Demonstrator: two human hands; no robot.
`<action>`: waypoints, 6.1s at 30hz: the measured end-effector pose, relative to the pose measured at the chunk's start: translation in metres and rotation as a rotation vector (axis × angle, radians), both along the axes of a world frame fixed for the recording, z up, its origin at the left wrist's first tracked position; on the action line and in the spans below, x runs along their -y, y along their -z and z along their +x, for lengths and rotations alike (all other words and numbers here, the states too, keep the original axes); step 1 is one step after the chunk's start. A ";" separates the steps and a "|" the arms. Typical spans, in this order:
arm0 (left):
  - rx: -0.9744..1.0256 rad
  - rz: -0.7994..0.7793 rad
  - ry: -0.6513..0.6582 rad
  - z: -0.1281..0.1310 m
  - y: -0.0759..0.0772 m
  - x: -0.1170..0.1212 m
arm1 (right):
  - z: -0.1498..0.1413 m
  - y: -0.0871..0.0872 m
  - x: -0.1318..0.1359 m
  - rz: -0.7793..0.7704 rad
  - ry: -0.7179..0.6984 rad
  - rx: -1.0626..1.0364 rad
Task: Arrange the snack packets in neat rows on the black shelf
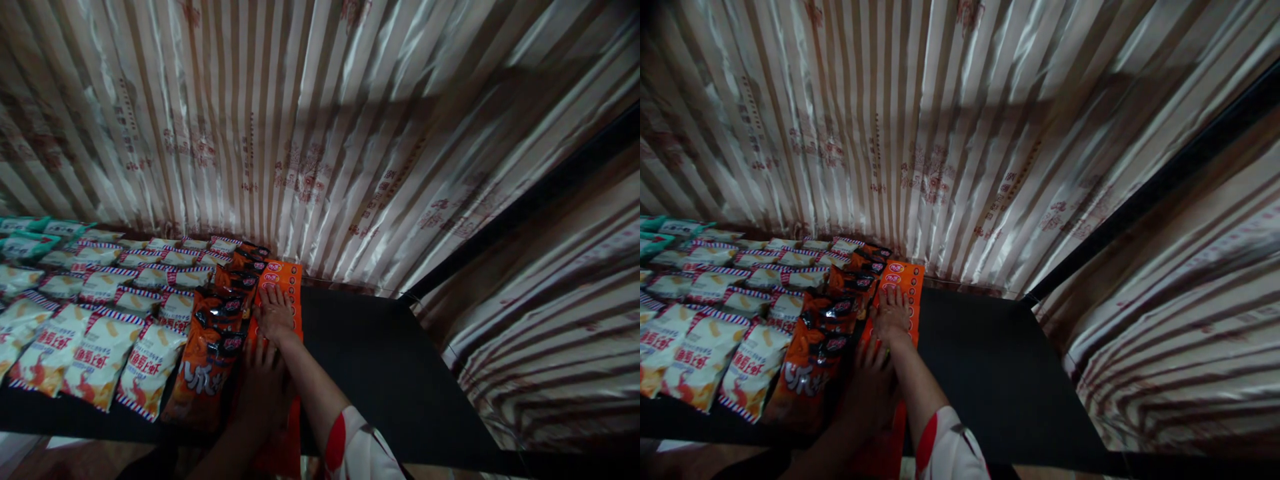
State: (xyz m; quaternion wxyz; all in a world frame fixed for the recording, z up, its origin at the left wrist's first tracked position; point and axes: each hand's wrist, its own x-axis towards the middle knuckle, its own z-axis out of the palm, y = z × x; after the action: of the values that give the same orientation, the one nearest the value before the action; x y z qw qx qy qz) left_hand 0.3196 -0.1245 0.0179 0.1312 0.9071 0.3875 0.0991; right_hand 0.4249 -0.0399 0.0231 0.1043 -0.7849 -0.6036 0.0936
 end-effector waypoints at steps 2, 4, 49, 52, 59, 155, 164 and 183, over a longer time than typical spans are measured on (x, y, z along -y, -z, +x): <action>0.011 0.024 -0.009 0.000 0.002 0.000 | -0.001 -0.002 0.000 -0.015 0.000 -0.014; 0.034 0.054 -0.009 0.000 0.006 0.001 | -0.002 -0.005 0.000 0.000 0.000 -0.032; 0.225 0.157 -0.056 -0.003 0.004 0.002 | 0.029 0.028 0.124 0.470 0.362 -0.327; 0.211 0.138 -0.057 -0.002 0.003 0.002 | 0.028 0.028 0.126 0.477 0.378 -0.306; 0.210 0.171 -0.057 -0.003 0.002 0.002 | 0.026 0.028 0.126 0.479 0.349 -0.270; 0.293 0.303 -0.022 0.002 0.014 0.000 | 0.023 0.023 0.129 0.474 0.269 -0.146; 0.313 0.316 -0.026 0.004 0.016 0.000 | 0.040 0.016 0.098 0.444 0.283 -0.125; 0.315 0.303 -0.028 0.005 0.014 0.000 | 0.040 0.026 0.068 0.403 0.312 -0.081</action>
State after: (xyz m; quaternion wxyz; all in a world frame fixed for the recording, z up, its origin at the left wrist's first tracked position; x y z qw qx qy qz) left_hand 0.3245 -0.1241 0.0034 0.0512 0.8843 0.3554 0.2986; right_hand 0.4650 -0.1079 -0.0034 0.2957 -0.8275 -0.4770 -0.0143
